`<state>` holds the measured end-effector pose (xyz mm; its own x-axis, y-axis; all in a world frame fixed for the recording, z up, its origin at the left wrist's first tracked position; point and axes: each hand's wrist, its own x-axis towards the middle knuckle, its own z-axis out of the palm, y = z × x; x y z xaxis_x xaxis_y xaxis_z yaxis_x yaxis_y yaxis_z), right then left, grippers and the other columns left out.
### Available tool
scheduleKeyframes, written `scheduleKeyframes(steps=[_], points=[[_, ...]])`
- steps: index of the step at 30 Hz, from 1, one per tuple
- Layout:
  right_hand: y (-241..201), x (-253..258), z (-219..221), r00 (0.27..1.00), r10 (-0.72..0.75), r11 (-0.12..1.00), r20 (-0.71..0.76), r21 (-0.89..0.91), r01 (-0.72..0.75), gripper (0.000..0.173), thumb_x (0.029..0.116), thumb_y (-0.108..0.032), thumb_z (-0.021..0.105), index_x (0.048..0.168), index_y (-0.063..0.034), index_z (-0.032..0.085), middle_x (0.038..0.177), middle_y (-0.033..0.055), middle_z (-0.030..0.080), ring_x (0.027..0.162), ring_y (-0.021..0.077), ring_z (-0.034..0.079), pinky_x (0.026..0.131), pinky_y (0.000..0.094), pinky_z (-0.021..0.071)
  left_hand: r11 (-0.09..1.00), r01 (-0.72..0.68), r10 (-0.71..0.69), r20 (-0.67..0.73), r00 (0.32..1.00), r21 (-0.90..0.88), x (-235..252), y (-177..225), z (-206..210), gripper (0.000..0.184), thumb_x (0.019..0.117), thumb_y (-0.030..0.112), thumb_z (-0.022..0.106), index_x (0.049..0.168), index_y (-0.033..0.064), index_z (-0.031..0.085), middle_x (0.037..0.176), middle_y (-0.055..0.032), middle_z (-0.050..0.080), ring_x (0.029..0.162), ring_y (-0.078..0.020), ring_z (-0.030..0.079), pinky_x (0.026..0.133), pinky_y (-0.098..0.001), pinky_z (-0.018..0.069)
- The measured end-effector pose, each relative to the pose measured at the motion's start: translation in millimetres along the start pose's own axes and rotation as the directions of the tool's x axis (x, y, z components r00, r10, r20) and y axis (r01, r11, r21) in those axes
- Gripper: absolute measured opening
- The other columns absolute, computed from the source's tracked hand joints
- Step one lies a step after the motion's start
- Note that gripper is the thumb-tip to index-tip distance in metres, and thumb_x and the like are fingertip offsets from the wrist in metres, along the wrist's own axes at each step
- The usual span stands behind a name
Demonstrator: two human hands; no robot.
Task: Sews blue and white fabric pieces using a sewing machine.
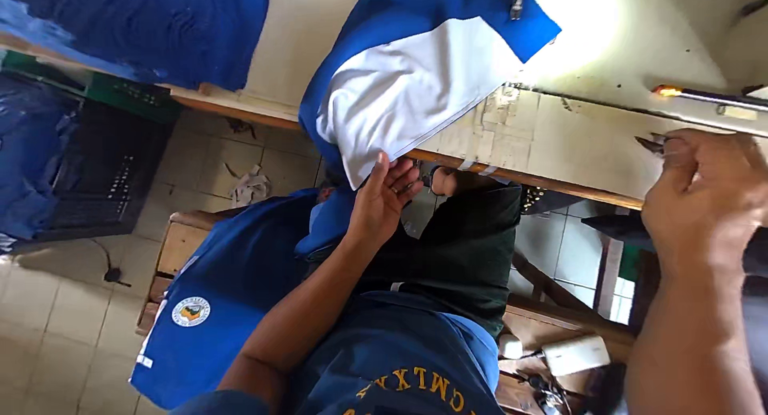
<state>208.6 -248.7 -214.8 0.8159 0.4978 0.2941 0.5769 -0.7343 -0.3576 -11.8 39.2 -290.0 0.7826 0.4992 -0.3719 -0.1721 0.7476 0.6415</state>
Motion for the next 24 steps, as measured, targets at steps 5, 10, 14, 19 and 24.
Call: scheduleKeyframes(steps=[5, 10, 14, 19, 24], points=[[-109.4, -41.0, 47.2, 0.981, -0.073, 0.827, 0.180, 0.560, -0.041, 0.033, 0.1106, -0.024, 0.041, 0.127, -0.0013, 0.059, 0.100, 0.0087, 0.066, 0.073, 0.0119, 0.063, 0.062, 0.0324, 0.0567, 0.993, -0.061, 0.068, -0.065, 0.996, 0.096, -1.3, 5.3, 4.5, 0.023, 0.1089, 0.026, 0.052, 0.115, 0.0098, 0.068, 0.107, -0.0037, 0.075, 0.093, -0.0158, 0.075, 0.085, -0.0354, 0.0633], [-180.7, -49.8, 112.8, 0.831, -0.092, 0.445, 0.549, 0.769, -0.459, 0.037, 0.1104, -0.033, 0.044, 0.110, -0.0068, 0.070, 0.071, -0.0027, 0.057, 0.052, 0.0047, 0.047, 0.047, 0.0221, 0.0437, 0.970, -0.132, 0.156, -0.111, 0.982, 0.204, -6.6, 16.5, 0.3, 0.023, 0.1044, 0.019, 0.061, 0.123, 0.0058, 0.064, 0.111, -0.0102, 0.074, 0.096, -0.0214, 0.074, 0.086, -0.0392, 0.0633], [-204.3, -39.5, 130.9, 0.728, -0.134, 0.266, 0.673, 0.732, -0.628, 0.047, 0.1121, -0.040, 0.036, 0.101, -0.0088, 0.070, 0.065, -0.0021, 0.052, 0.045, 0.0050, 0.039, 0.041, 0.0188, 0.0358, 0.962, -0.181, 0.212, -0.139, 0.967, 0.206, -9.3, 23.8, -5.1, 0.024, 0.1028, 0.017, 0.064, 0.123, 0.0040, 0.062, 0.109, -0.0121, 0.074, 0.095, -0.0218, 0.075, 0.085, -0.0381, 0.0636], [-215.5, -34.5, 135.0, 0.726, -0.141, 0.240, 0.674, 0.734, -0.635, 0.045, 0.1114, -0.042, 0.039, 0.095, -0.0101, 0.067, 0.062, -0.0015, 0.049, 0.042, 0.0047, 0.035, 0.038, 0.0184, 0.0319, 0.940, -0.211, 0.257, -0.150, 0.955, 0.266, -10.3, 24.5, -7.4, 0.021, 0.0991, 0.016, 0.070, 0.118, 0.0068, 0.067, 0.102, -0.0083, 0.074, 0.087, -0.0169, 0.073, 0.080, -0.0340, 0.0635], [-217.4, -33.9, 142.4, 0.764, -0.125, 0.259, 0.632, 0.765, -0.590, 0.041, 0.1118, -0.032, 0.042, 0.091, -0.0069, 0.067, 0.062, -0.0023, 0.052, 0.045, 0.0042, 0.040, 0.040, 0.0191, 0.0353, 0.930, -0.228, 0.274, -0.129, 0.953, 0.289, -8.8, 26.0, -6.5, 0.014, 0.0985, 0.014, 0.070, 0.111, 0.0074, 0.070, 0.095, -0.0058, 0.073, 0.081, -0.0126, 0.071, 0.076, -0.0295, 0.0624]])
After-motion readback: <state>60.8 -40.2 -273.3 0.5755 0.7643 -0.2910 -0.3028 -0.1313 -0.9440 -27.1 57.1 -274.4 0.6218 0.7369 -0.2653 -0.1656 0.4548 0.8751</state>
